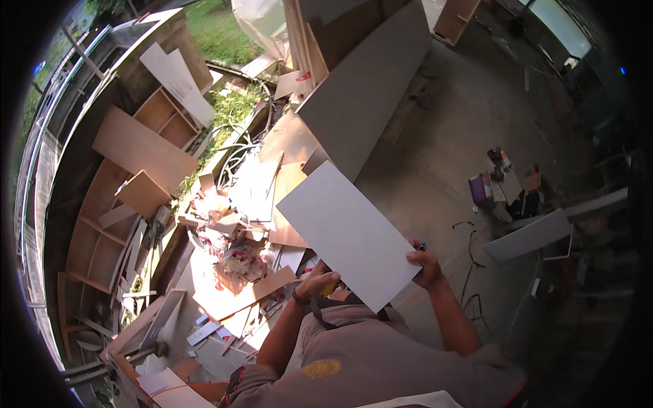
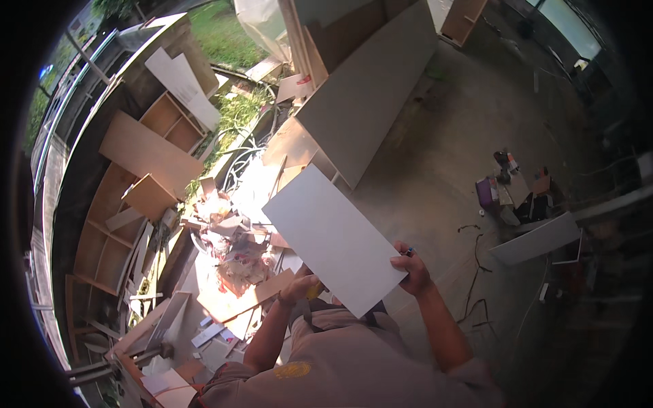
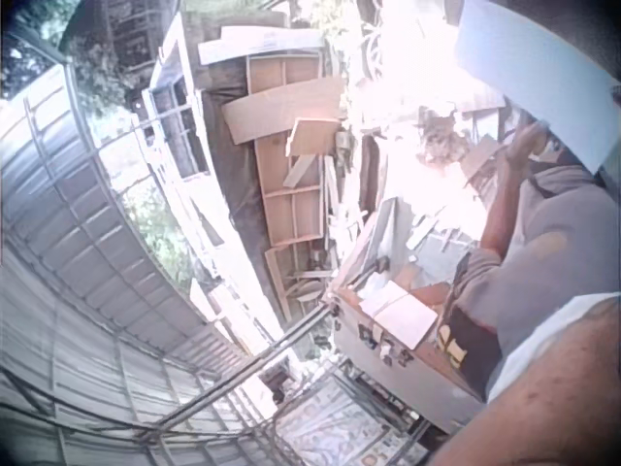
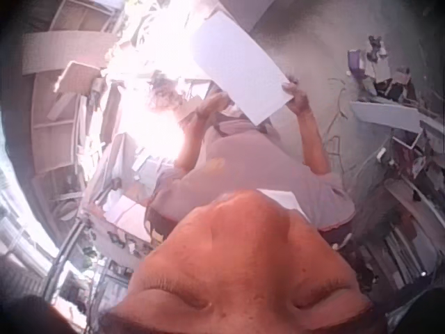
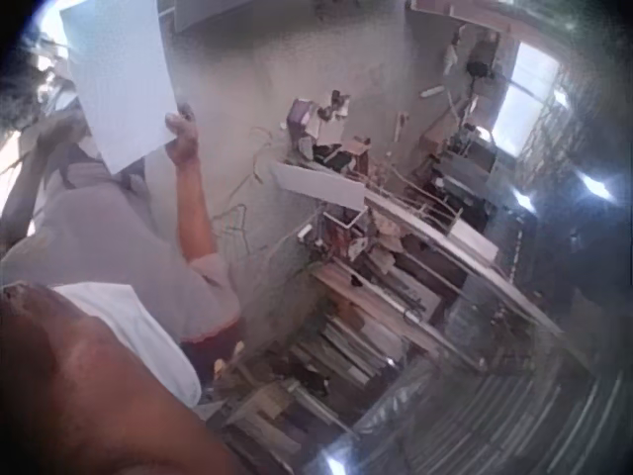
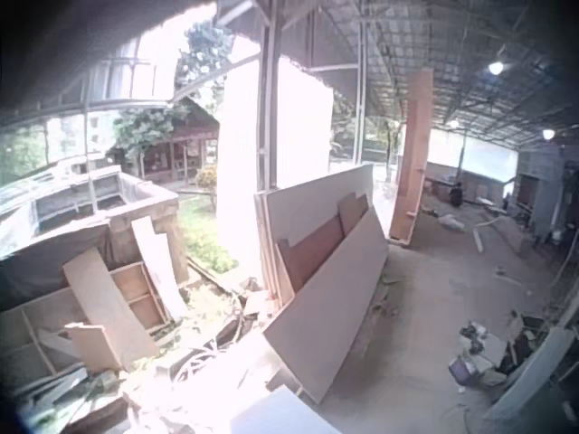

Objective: The person picks up a white board and a piece of wood from a workbench, walks through a workshop, and carries them to a different area near shelving.

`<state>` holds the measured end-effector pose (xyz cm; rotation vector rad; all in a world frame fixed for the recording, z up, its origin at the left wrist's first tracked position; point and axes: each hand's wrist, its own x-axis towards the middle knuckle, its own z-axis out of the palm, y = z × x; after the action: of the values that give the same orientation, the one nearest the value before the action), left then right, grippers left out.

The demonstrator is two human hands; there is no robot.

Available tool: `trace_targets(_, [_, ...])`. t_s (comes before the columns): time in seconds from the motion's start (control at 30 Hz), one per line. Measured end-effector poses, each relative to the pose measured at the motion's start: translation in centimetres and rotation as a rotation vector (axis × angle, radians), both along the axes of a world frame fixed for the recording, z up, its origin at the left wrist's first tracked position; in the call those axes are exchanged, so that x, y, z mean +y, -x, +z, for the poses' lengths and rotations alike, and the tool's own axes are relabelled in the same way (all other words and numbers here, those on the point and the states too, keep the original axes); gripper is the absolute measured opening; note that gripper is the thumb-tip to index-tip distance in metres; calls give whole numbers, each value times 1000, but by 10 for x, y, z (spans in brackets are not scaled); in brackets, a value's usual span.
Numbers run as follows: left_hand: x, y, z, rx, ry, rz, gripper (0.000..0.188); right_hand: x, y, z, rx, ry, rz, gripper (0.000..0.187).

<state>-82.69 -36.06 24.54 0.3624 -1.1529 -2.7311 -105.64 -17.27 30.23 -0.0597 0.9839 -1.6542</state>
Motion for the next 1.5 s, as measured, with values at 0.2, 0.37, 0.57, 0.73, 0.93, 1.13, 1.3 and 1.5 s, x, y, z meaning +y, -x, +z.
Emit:
trace_targets(0.2, [43,157,19,-158,163,-312,63,79,69,-17,39,-56,-408,15])
trace_targets(0.37, [43,273,10,-249,165,-521,55,93,121,-18,-311,-220,-659,17])
trace_targets(0.57, [15,447,-61,-255,232,-790,51,80,244,-51,-335,-292,-860,21])
trace_targets(0.73, [11,618,-9,-328,316,-935,56,63,379,-34,-331,-257,-1014,22])
trace_targets(0.93, [29,803,7,-393,285,-975,52,50,542,7,-223,-197,-1168,22])
trace_targets(1.13, [61,988,-7,-431,119,-804,51,56,731,-20,-216,-58,-1227,22])
trace_targets(1.3, [89,1168,-2,-541,127,-704,44,74,912,-46,-248,-186,-1141,20])
trace_targets(1.5, [104,1366,-9,-660,-135,-539,36,111,1137,-29,53,-467,-888,30])
